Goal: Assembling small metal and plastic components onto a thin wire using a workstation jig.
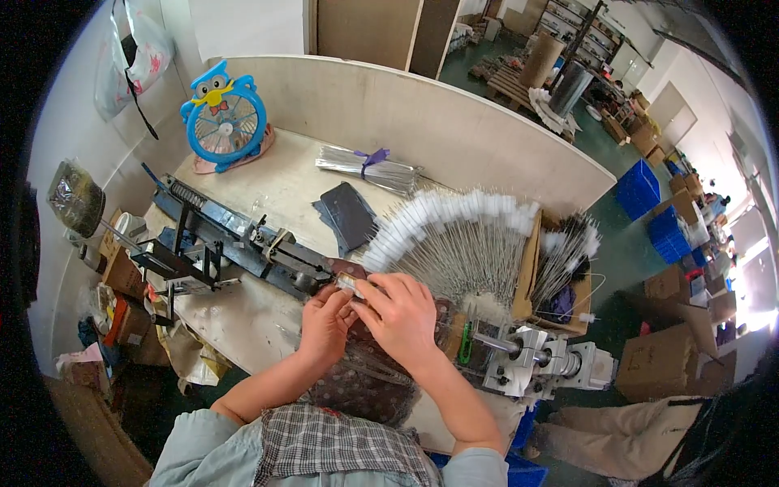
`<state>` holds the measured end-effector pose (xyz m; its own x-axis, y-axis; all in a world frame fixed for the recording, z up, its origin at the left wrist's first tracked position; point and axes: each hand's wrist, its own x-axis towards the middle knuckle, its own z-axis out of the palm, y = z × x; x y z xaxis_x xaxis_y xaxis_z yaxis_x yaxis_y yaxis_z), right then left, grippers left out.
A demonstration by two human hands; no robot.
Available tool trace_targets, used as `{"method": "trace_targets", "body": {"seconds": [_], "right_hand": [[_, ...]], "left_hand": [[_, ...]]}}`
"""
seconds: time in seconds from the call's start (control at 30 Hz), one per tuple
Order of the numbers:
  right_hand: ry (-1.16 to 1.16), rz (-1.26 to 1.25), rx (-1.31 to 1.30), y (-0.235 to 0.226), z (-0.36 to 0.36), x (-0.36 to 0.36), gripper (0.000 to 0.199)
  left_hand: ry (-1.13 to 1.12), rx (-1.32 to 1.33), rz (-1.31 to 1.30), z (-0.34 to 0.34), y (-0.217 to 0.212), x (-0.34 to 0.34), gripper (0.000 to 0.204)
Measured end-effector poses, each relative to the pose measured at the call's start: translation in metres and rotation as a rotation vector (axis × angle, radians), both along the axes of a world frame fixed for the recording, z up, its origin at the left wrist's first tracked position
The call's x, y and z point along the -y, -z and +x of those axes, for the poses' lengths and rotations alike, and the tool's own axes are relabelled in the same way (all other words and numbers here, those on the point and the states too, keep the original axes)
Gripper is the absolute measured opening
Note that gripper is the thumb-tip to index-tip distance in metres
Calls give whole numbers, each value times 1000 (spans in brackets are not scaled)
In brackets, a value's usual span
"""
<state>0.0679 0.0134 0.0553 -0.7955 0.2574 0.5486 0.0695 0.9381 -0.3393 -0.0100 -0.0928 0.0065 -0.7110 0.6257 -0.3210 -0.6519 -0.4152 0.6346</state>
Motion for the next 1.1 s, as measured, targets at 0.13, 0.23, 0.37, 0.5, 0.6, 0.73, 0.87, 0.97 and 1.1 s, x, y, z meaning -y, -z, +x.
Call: {"method": "trace_targets", "body": {"seconds": [0.13, 0.23, 0.37, 0.5, 0.6, 0.73, 0.87, 0.97, 1.1], "right_hand": [[62, 22, 109, -10, 14, -4, 23], [78, 70, 181, -1, 20, -2, 18], [48, -30, 126, 2, 26, 0, 13], [56, -39, 148, -1, 30, -6, 17], [40, -64, 113, -4, 31, -10, 19], [57, -112, -34, -8, 46, -9, 21], [52, -293, 252, 12, 90, 2, 18], [100, -238, 485, 57, 118, 12, 14], [93, -196, 709, 74, 124, 6, 13]], "left_hand": [[14, -19, -23, -1, -1, 3, 19], [22, 48, 24, -4, 4, 11, 30], [29, 82, -66, 2, -9, 16, 55], [113, 4, -102, 4, -15, 15, 67], [187, -76, -150, 2, -1, 22, 64], [243, -152, -225, 10, -3, 38, 53], [170, -347, -405, -28, 14, 92, 49], [-309, -59, -445, -87, 66, 173, 38], [-774, 79, -405, -164, 75, 279, 38]]}}
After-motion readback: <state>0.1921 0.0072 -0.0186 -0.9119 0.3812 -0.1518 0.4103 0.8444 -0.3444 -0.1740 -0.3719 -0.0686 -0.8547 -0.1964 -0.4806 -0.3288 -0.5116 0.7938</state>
